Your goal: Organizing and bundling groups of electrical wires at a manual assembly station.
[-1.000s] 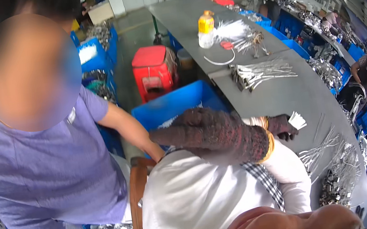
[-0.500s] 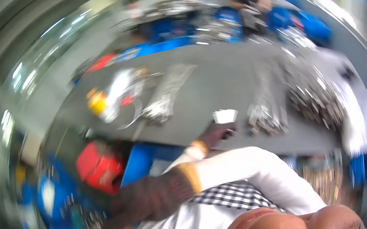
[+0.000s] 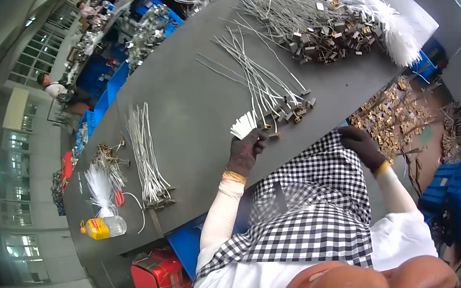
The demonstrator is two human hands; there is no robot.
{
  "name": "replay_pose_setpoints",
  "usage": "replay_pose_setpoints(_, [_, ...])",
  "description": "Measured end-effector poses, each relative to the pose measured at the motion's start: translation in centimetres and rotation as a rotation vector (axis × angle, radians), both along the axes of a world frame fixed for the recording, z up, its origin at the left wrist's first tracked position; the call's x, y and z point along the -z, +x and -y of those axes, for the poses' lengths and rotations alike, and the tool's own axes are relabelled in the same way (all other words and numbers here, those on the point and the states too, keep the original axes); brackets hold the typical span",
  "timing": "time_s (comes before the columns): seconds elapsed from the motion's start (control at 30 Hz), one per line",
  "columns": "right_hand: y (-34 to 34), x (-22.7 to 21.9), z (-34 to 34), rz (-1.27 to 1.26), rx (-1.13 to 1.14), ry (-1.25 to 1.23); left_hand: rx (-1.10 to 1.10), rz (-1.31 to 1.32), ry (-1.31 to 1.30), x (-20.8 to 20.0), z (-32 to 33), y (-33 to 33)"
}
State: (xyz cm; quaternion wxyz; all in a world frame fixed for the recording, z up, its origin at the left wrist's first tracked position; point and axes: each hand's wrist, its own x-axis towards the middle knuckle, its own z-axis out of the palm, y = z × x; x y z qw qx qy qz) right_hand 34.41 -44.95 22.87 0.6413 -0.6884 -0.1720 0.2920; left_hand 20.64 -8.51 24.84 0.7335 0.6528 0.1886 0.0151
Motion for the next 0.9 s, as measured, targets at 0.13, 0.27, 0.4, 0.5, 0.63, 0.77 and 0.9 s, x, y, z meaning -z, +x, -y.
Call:
replay_pose_setpoints(0.13, [0.5,3.0,5.9,-0.185,0.359,-0.052,-0.078,0.075,-0.249,1.4,-0.1,3.8])
replay_pose_setpoints(0.27, [2.4,4.7,1.6,0.018,0.429,-0.161,-0.235,0.079,-0.482,0.9,0.4,4.9])
replay_pose_setpoints(0.4, [4.8,5.8,-4.3,0.539,0.329,-0.271,-0.277,0.069,-0.448,0.4,0.0,2.3])
replay_pose_setpoints(0.5, [6.5,6.1,-6.0,0.92,0.29,-0.421,-0.324,0.051,-0.438,-0.4,-2.2,-0.9])
replay_pose_setpoints(0.63, [6.2,5.5,-7.4,0.974,0.304,-0.579,-0.46,0.08,-0.447,-0.9,-5.5,-4.9])
replay_pose_setpoints(0.77, [5.6,5.3,-7.7,1.04,0.296,-0.705,-0.487,0.178,-0.476,-1.8,-6.7,-7.0])
replay_pose_setpoints(0.9, [5.0,4.7,-7.7,1.079,0.266,-0.748,-0.506,0.225,-0.509,-2.1,-5.1,-7.5])
